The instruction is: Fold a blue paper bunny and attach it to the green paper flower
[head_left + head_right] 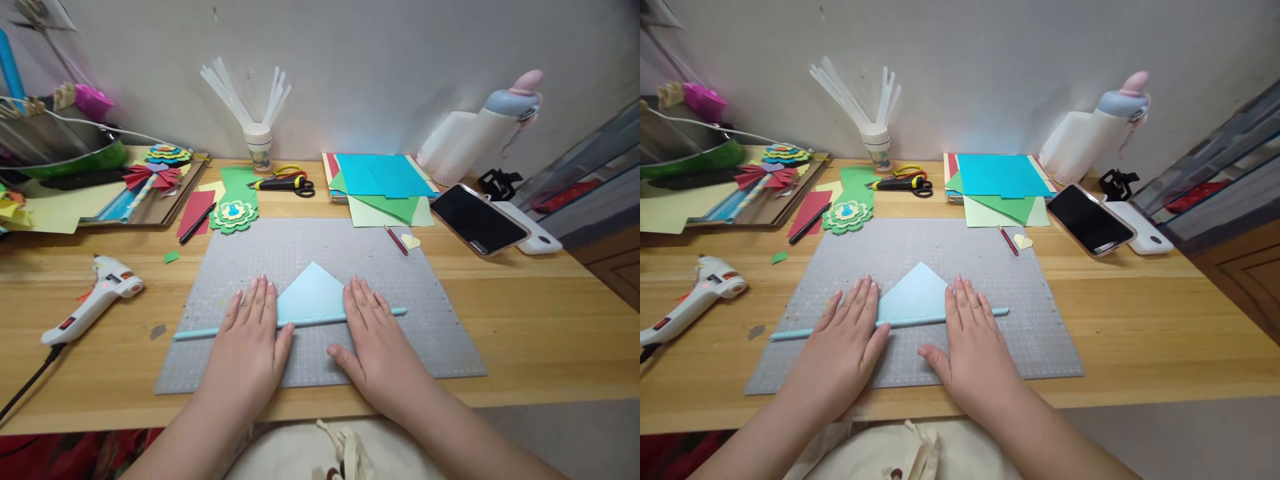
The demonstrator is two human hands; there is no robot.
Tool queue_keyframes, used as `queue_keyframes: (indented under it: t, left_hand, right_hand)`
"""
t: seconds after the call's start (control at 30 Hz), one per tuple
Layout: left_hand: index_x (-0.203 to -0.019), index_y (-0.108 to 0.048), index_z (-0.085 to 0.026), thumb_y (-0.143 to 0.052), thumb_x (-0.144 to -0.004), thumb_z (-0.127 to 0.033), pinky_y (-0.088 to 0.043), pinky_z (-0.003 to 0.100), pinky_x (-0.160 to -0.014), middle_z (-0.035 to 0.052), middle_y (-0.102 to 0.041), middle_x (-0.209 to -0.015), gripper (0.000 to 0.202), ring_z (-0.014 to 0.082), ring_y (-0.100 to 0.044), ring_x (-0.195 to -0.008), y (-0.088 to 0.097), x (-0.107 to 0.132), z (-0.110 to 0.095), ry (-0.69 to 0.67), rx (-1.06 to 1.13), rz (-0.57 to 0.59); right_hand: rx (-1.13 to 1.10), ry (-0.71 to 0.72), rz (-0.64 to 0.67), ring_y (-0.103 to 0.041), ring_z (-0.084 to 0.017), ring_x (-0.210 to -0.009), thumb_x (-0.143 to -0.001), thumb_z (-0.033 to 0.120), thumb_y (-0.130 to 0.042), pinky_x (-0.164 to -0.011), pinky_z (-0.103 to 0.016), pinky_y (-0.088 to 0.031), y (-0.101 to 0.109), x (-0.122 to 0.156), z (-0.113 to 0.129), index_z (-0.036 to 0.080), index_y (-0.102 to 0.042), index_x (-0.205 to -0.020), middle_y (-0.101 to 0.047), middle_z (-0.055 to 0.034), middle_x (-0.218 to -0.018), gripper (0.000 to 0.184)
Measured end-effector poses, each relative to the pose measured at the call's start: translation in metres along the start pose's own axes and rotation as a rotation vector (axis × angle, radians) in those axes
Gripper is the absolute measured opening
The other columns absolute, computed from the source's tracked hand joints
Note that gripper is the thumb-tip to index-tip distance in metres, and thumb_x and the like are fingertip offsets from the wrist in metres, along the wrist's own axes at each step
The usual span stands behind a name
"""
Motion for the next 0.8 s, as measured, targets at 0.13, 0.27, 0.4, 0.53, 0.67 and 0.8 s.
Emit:
queue_keyframes:
  t: [0.13,0.27,0.4,0.53,0.67,0.8]
  left_hand:
    - [-0.14,-0.04,0.001,-0.024,-0.096,-0.038,-0.03,0.049,-0.113,0.0194,-0.036,-0.148,0.061,0.0283,-0.033,-0.139,-0.006,-0.007,0.003,0.041,-0.004,0.062]
    - [-0.14,-0.039,0.002,-0.028,-0.095,-0.035,-0.029,0.049,-0.114,0.0215,-0.035,-0.148,0.059,0.0295,-0.033,-0.139,-0.006,-0.012,0.005,0.07,-0.012,0.061]
    - [-0.141,-0.036,0.003,-0.031,-0.095,-0.035,-0.027,0.047,-0.114,0.0234,-0.03,-0.149,0.06,0.031,-0.03,-0.14,-0.007,-0.016,0.008,0.103,-0.02,0.062]
    - [-0.142,-0.033,0.003,-0.03,-0.095,-0.037,-0.025,0.047,-0.115,0.023,-0.028,-0.151,0.062,0.0309,-0.029,-0.141,-0.009,-0.02,0.01,0.111,-0.03,0.082]
    - [-0.143,-0.032,0.003,-0.029,-0.096,-0.039,-0.024,0.047,-0.115,0.0223,-0.029,-0.151,0.063,0.0306,-0.029,-0.141,-0.01,-0.025,0.012,0.107,-0.04,0.105]
    - [-0.143,-0.032,0.002,-0.03,-0.096,-0.04,-0.022,0.047,-0.116,0.0213,-0.029,-0.151,0.063,0.0301,-0.029,-0.141,-0.013,-0.029,0.014,0.111,-0.041,0.117]
  right_hand:
    - [-0.017,-0.034,0.026,-0.012,-0.033,-0.145,-0.094,0.057,-0.032,-0.113,-0.054,-0.025,-0.002,-0.009,-0.003,0.001,-0.023,-0.149,-0.018,-0.0237,-0.155,0.079]
    - [-0.013,-0.05,0.068,-0.014,-0.033,-0.144,-0.094,0.057,-0.031,-0.115,-0.052,-0.022,-0.002,-0.017,-0.005,-0.001,-0.028,-0.147,-0.018,-0.0233,-0.155,0.079]
    - [-0.017,-0.045,0.101,-0.013,-0.032,-0.144,-0.095,0.057,-0.028,-0.116,-0.05,-0.02,-0.003,-0.022,-0.007,0.0,-0.026,-0.147,-0.017,-0.0216,-0.155,0.078]
    - [-0.022,-0.044,0.124,-0.016,-0.031,-0.144,-0.096,0.056,-0.026,-0.116,-0.048,-0.019,-0.003,-0.027,-0.01,-0.001,-0.025,-0.148,-0.018,-0.0214,-0.155,0.076]
    - [-0.035,-0.06,0.148,-0.017,-0.029,-0.144,-0.097,0.054,-0.027,-0.117,-0.047,-0.016,-0.003,-0.033,-0.012,0.0,-0.026,-0.148,-0.019,-0.0202,-0.155,0.074]
    - [-0.051,-0.068,0.164,-0.017,-0.029,-0.145,-0.097,0.053,-0.026,-0.117,-0.047,-0.015,-0.003,-0.038,-0.014,0.001,-0.026,-0.148,-0.019,-0.019,-0.155,0.073]
Point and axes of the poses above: each hand's wrist, its own x-axis away from the middle knuckle, its own y-axis out of the back of the hand, z = x × y, the point moved 9 cm from there along -x, towards the middle knuckle
